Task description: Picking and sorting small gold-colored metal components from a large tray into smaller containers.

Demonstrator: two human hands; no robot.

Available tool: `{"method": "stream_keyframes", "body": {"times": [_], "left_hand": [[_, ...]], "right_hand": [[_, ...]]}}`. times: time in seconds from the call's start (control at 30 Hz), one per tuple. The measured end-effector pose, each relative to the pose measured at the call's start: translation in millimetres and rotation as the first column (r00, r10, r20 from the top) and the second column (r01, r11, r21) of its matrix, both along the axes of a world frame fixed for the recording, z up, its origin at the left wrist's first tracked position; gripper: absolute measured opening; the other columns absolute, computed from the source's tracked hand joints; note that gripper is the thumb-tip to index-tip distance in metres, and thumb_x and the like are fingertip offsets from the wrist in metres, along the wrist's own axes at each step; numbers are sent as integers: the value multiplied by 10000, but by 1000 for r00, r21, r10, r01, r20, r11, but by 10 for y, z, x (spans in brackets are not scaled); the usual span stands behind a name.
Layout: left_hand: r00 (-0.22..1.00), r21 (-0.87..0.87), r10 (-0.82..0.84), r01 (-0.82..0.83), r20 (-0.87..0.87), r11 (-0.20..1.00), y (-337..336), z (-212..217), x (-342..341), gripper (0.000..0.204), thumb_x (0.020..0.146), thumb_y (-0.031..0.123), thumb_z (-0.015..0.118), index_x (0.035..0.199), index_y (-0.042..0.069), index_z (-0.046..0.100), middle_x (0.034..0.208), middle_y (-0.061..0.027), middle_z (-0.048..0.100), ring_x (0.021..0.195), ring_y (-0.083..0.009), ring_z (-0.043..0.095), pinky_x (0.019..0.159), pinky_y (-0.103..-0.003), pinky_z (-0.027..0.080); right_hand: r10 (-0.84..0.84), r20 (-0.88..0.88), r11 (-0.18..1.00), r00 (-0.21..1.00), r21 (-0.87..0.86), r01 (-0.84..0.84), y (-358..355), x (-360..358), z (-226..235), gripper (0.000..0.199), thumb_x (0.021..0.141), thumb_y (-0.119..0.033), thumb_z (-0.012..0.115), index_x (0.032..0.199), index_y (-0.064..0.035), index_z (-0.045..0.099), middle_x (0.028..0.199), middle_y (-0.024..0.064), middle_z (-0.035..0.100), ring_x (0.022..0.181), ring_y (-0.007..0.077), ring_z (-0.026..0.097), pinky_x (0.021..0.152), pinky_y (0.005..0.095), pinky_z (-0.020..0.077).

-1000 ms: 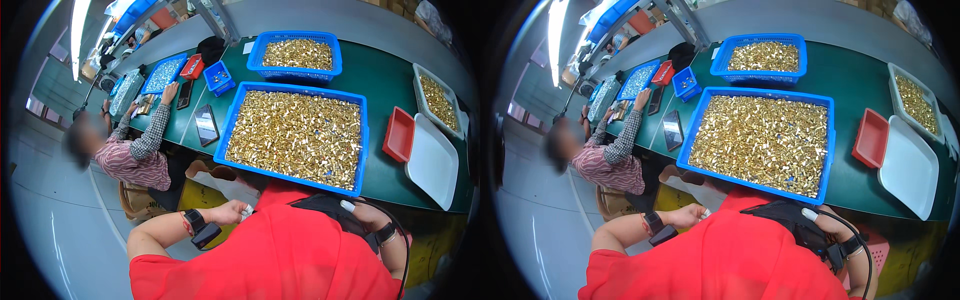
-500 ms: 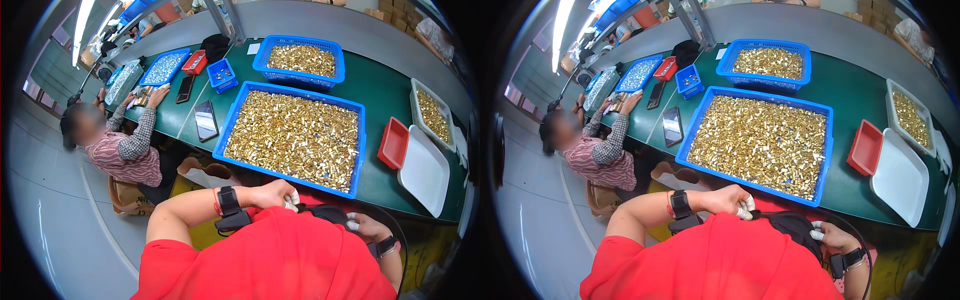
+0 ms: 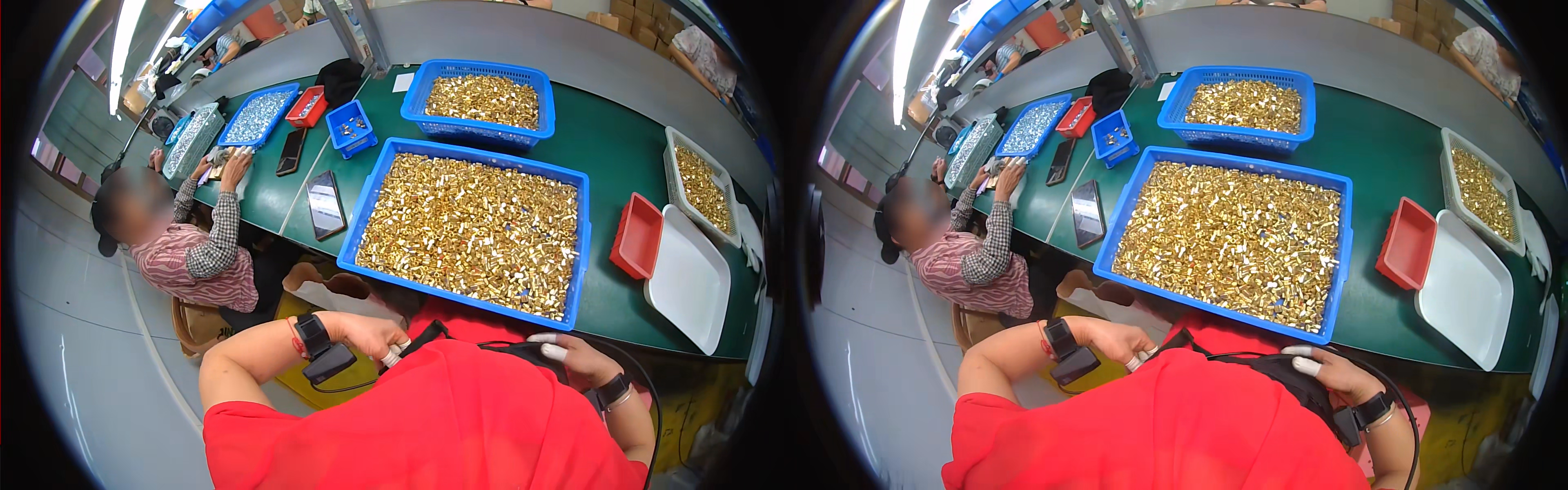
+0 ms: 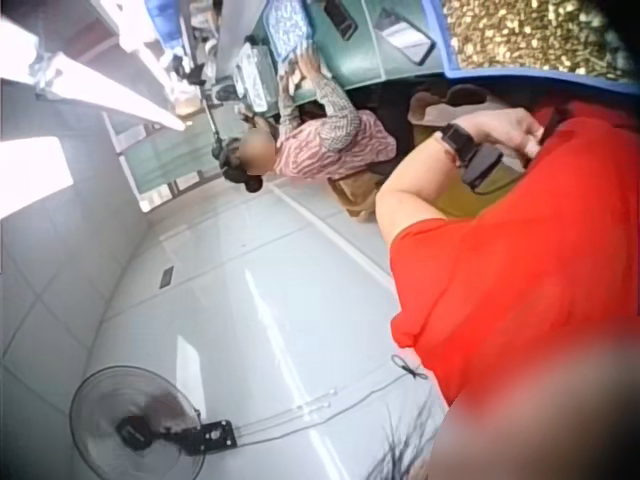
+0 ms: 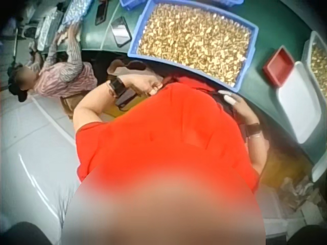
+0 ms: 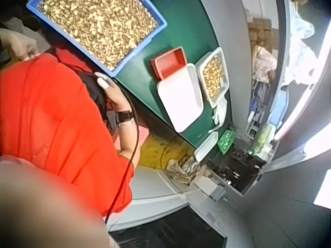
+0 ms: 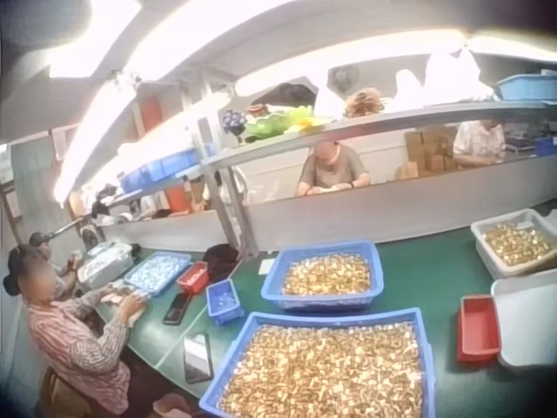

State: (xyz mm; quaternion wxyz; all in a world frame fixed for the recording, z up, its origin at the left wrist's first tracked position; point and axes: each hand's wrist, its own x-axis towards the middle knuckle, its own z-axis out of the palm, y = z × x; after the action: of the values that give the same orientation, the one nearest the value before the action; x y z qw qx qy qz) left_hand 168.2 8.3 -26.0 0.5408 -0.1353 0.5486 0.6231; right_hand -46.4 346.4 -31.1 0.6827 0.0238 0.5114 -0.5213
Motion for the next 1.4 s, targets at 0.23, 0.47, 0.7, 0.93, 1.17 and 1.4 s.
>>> {"method": "stream_keyframes", "body": {"times": [0.23, 0.47, 0.7, 0.93, 1.17, 1.4], "left_hand": [[986, -136, 16, -39, -163, 990, 125, 104, 35, 294, 873, 34, 598, 1160, -6, 553, 1034, -24, 652, 940, -104, 597, 842, -283, 493], [916, 40, 329, -329, -227, 943, 241, 115, 101, 217, 873, 20, 594, 1088, -14, 598, 969, -10, 657, 875, -77, 576, 773, -262, 488], [926, -295, 147, -256, -347, 920, 278, 212, -234, 170, 844, 105, 670, 948, -26, 640, 796, 9, 656, 731, -56, 562, 638, -246, 481], [824, -208, 35, -184, -566, 961, 357, 33, -703, 193, 811, 126, 701, 918, -25, 642, 755, -2, 649, 704, -51, 550, 604, -253, 471], [829, -94, -121, 83, -547, 992, 324, 77, -977, 242, 836, 180, 693, 924, -37, 633, 805, -7, 655, 745, -50, 541, 640, -254, 468], [774, -179, -137, 31, -619, 983, -18, 160, -883, 299, 873, 200, 653, 1025, -55, 618, 820, -15, 651, 760, -70, 576, 661, -261, 486]], "right_hand": [[265, -148, 964, 953, 58, -259, -125, -6, -64, 465, 887, -227, 642, 1284, -62, 466, 1134, 86, 587, 975, 156, 605, 785, 326, 554], [330, -231, 944, 915, 81, -320, -108, -26, -22, 376, 868, -217, 670, 1168, -51, 513, 1040, 66, 601, 904, 141, 606, 735, 321, 551], [343, -299, 939, 891, 107, -325, 42, -90, -40, 199, 827, -132, 706, 968, -25, 615, 935, 4, 633, 852, 84, 562, 778, 260, 479], [527, -247, 848, 813, 222, -482, 292, -131, -127, 164, 819, -102, 703, 941, -20, 632, 902, -25, 634, 832, 54, 548, 750, 244, 476], [430, -275, 903, 860, 148, -404, 444, -5, -205, 111, 832, -60, 673, 931, -18, 644, 851, 8, 645, 811, 81, 574, 749, 241, 472], [547, -338, 836, 766, 167, -523, 573, -195, -70, 227, 821, -116, 701, 1015, -5, 661, 929, 32, 677, 900, 116, 597, 818, 267, 470]]}}
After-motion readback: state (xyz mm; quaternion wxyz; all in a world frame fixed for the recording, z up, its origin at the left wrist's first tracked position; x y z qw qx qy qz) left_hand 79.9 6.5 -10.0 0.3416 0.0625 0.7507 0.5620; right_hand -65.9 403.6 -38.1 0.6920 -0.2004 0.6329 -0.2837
